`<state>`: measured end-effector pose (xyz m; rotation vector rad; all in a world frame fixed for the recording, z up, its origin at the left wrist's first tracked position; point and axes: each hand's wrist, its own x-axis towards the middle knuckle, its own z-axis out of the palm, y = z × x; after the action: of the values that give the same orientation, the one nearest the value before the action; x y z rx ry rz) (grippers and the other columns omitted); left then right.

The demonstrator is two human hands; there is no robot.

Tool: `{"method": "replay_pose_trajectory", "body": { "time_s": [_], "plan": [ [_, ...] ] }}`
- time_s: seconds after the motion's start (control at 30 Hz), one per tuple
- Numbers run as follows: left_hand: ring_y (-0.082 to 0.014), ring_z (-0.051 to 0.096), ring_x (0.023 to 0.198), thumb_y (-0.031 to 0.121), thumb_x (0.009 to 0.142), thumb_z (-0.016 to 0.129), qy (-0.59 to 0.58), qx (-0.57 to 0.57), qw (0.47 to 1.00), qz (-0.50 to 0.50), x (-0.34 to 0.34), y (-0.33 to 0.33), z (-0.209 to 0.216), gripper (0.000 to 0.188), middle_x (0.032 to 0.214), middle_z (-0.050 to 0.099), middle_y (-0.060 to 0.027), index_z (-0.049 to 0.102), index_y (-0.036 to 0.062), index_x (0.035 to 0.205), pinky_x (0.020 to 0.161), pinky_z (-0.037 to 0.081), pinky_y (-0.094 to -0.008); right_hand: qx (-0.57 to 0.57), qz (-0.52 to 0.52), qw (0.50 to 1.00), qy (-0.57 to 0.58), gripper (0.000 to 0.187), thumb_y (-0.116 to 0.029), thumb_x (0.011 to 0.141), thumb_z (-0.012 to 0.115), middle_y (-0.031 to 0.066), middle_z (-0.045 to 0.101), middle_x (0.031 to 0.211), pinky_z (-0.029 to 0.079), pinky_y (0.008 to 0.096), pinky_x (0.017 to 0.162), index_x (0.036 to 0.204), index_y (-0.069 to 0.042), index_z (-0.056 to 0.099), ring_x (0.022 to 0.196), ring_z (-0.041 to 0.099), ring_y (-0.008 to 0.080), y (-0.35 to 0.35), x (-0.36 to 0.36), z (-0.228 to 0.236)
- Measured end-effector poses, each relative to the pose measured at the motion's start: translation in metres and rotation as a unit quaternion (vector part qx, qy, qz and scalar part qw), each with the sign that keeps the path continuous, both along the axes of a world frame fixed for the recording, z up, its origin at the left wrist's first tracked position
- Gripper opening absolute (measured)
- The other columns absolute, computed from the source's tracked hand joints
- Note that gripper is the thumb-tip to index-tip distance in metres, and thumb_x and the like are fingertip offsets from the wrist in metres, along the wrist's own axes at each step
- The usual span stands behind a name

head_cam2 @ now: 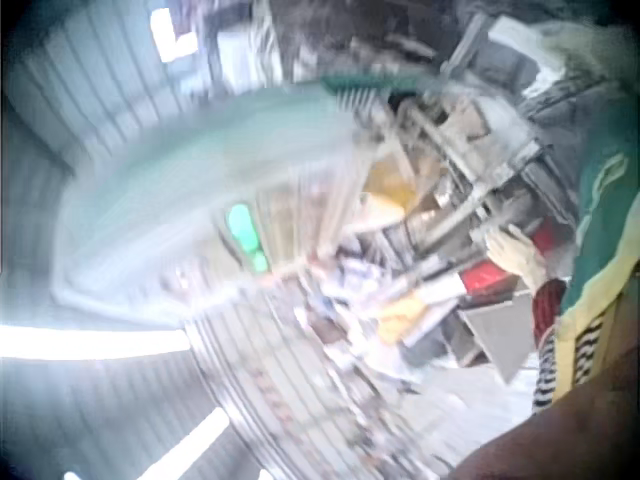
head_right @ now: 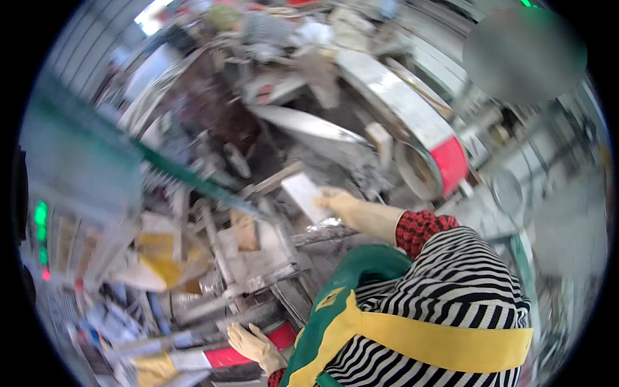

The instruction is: The person operates a large industrial machine, likely a grinder or mill, by feeding material into the hopper and using a long metal tool to push and adjust the contents. The camera is mounted on the person's head and shakes violently, obscuring the view of the task.

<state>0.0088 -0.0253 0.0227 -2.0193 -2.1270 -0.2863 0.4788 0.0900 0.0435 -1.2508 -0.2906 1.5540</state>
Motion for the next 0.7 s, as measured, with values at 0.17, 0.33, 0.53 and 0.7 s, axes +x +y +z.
{"method": "replay_pose_trajectory", "body": {
  "time_s": [0.17, 0.33, 0.53, 0.7],
  "plan": [
    [-0.0438, 0.061, 0.125, 0.021, 0.105, 0.056, -0.108, -0.033, 0.993, -0.017, -0.036, 0.010, -0.013, 0.044, 0.145, 0.055, -0.0287, 0.054, -0.0039, 0.141, 0.107, 0.048, -0.0492, 0.095, -0.360, 0.914, -0.159, 0.046, -0.005, 0.097, 0.067, 0.0110, 0.075, 0.114, 0.057, 0.0331, 0.086, 0.143, -0.002, 0.059, 0.094, 0.072, 0.0184, -0.107, 0.142, -0.050],
    [-0.0393, 0.064, 0.115, 0.017, 0.108, 0.051, -0.002, 0.004, 0.996, -0.090, -0.028, 0.017, 0.041, 0.037, 0.128, 0.065, -0.0239, 0.058, -0.0029, 0.138, 0.097, 0.053, -0.0453, 0.050, -0.538, 0.816, -0.206, 0.053, 0.001, 0.093, 0.066, 0.0132, 0.075, 0.116, 0.059, 0.0327, 0.084, 0.145, 0.001, 0.054, 0.102, 0.073, 0.0203, -0.196, 0.234, -0.078],
    [-0.0352, 0.054, 0.134, 0.024, 0.111, 0.039, 0.034, 0.000, 0.999, -0.040, -0.029, 0.029, -0.032, 0.047, 0.149, 0.055, -0.0194, 0.047, 0.0018, 0.152, 0.112, 0.043, -0.0458, -0.003, -0.597, 0.780, -0.187, 0.059, 0.010, 0.092, 0.059, 0.0185, 0.071, 0.125, 0.062, 0.0377, 0.092, 0.150, -0.001, 0.049, 0.106, 0.073, 0.0273, -0.185, 0.284, -0.099],
    [-0.0365, 0.055, 0.133, 0.024, 0.111, 0.039, 0.069, 0.005, 0.997, -0.041, 0.006, 0.035, -0.031, 0.047, 0.149, 0.055, -0.0201, 0.047, 0.0013, 0.151, 0.110, 0.043, -0.0466, 0.003, -0.561, 0.793, -0.235, 0.061, 0.011, 0.090, 0.058, 0.0178, 0.071, 0.124, 0.062, 0.0379, 0.091, 0.149, -0.002, 0.050, 0.104, 0.073, 0.0269, -0.175, 0.311, -0.126]
  ]
}}
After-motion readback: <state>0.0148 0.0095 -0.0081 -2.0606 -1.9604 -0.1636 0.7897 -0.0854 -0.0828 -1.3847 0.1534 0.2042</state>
